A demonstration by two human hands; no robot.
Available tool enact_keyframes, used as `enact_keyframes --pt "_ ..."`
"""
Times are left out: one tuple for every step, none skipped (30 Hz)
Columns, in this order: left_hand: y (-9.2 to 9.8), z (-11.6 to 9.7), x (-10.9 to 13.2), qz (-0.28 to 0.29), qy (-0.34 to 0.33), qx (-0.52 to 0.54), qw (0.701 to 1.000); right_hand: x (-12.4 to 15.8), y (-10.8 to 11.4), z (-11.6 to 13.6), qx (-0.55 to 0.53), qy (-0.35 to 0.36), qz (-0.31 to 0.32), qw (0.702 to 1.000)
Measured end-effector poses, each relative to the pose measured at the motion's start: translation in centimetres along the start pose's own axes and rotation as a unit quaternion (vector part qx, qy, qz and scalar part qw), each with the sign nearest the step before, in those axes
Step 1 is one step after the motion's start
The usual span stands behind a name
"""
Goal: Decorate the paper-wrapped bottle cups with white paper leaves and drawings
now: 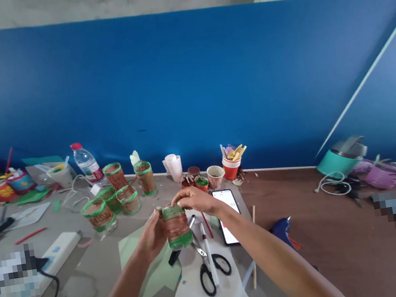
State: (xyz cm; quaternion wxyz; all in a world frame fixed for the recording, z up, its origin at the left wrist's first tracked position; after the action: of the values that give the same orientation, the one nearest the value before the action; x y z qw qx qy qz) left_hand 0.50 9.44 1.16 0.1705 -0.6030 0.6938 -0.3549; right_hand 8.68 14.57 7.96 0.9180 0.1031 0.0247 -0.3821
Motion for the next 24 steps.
enact_keyframes --pt "0.2 0.0 0.1 -0.011 -0.004 -0.013 1.0 0.2 0.0 -0.1 0.002 -0.001 -0.003 1.0" --pt "0.5 -0.1 0.1 -0.025 -0.009 -0.026 0.999 0.4 0.0 -0.2 0.004 -0.002 -0.006 1.0" --pt "0.9 -0.2 0.1 -0.039 -0.015 -0.037 0.998 0.5 0.0 -0.2 0.005 -0.001 -0.007 1.0" --pt "1.3 -0.2 0.1 -0.05 -0.012 -0.044 0.998 0.7 0.0 -0.1 0.003 0.001 -0.009 1.0" --pt "1.6 -0.2 0.0 -0.056 -0.004 -0.051 0.997 0.8 0.1 0.0 -0.005 0.007 -0.014 1.0" --pt "1.9 -0.2 -0.1 -0.06 0.001 -0.053 0.997 0.9 0.3 0.3 -0.018 0.015 -0.025 0.999" --pt "2.1 -0.4 -0.1 -0.062 0.003 -0.051 0.997 1.1 0.7 0.5 -0.036 0.026 -0.043 0.998" --pt "2.4 -0.7 -0.1 -0.07 0.001 -0.042 0.997 1.3 1.2 0.8 -0.054 0.037 -0.067 0.996" --pt "2.7 -1.0 -0.1 -0.077 -0.006 -0.031 0.997 1.7 1.9 1.0 -0.069 0.046 -0.096 0.992" --pt "2.8 -1.4 0.0 -0.082 -0.011 -0.022 0.996 2.1 2.7 1.0 -0.074 0.05 -0.124 0.988" --pt "3.1 -1.7 0.0 -0.09 -0.016 -0.012 0.996 2.7 3.4 0.9 -0.065 0.05 -0.151 0.985" --pt "3.2 -2.0 0.1 -0.098 -0.019 -0.003 0.995 3.3 4.1 0.8 -0.037 0.046 -0.174 0.983" --pt "3.4 -2.2 0.2 -0.107 -0.02 0.004 0.994 4.0 4.8 0.6 0.002 0.038 -0.192 0.981" --pt "3.7 -2.3 0.2 -0.118 -0.022 0.011 0.993 4.6 5.3 0.4 0.046 0.031 -0.206 0.977" --pt "3.9 -2.4 0.2 -0.126 -0.025 0.014 0.992 5.3 5.7 0.1 0.088 0.024 -0.216 0.972" --pt "4.0 -2.5 0.1 -0.132 -0.035 0.015 0.991 5.9 6.0 -0.2 0.122 0.019 -0.224 0.967" --pt "4.2 -2.8 0.1 -0.137 -0.055 0.014 0.989 6.6 6.2 -0.5 0.145 0.017 -0.23 0.962" --pt "4.4 -3.3 0.0 -0.141 -0.082 0.01 0.987 7.1 6.3 -0.8 0.161 0.017 -0.234 0.959" --pt "4.6 -3.8 0.0 -0.147 -0.117 0.004 0.982 7.6 6.2 -1.1 0.173 0.017 -0.237 0.956" --pt "4.9 -4.4 0.1 -0.154 -0.155 -0.006 0.976 8.0 6.0 -1.4 0.189 0.016 -0.237 0.953" --pt "5.2 -5.1 0.2 -0.165 -0.194 -0.022 0.967 8.4 5.8 -1.6 0.208 0.015 -0.236 0.949" --pt "5.4 -5.7 0.4 -0.178 -0.231 -0.043 0.956 8.7 5.4 -1.8 0.227 0.013 -0.232 0.946" --pt "5.7 -6.2 0.6 -0.194 -0.262 -0.067 0.943 8.9 5.0 -2.0 0.247 0.01 -0.228 0.942" --pt "6.2 -6.8 1.0 -0.224 -0.295 -0.092 0.925 9.1 4.6 -2.2 0.268 0.007 -0.223 0.937"
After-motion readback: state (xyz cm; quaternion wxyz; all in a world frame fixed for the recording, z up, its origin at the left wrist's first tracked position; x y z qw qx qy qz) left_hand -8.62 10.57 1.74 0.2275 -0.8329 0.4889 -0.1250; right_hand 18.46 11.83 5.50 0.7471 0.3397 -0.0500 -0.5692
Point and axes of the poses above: each hand's wrist, its own x-axis away from the middle knuckle, its own y-axis out of the back of the hand, z = x × y, the point moved 10 cm from there along -x, towards the middle knuckle, and after that the axes turned 7 degrees about y, right-handed, at the moved point
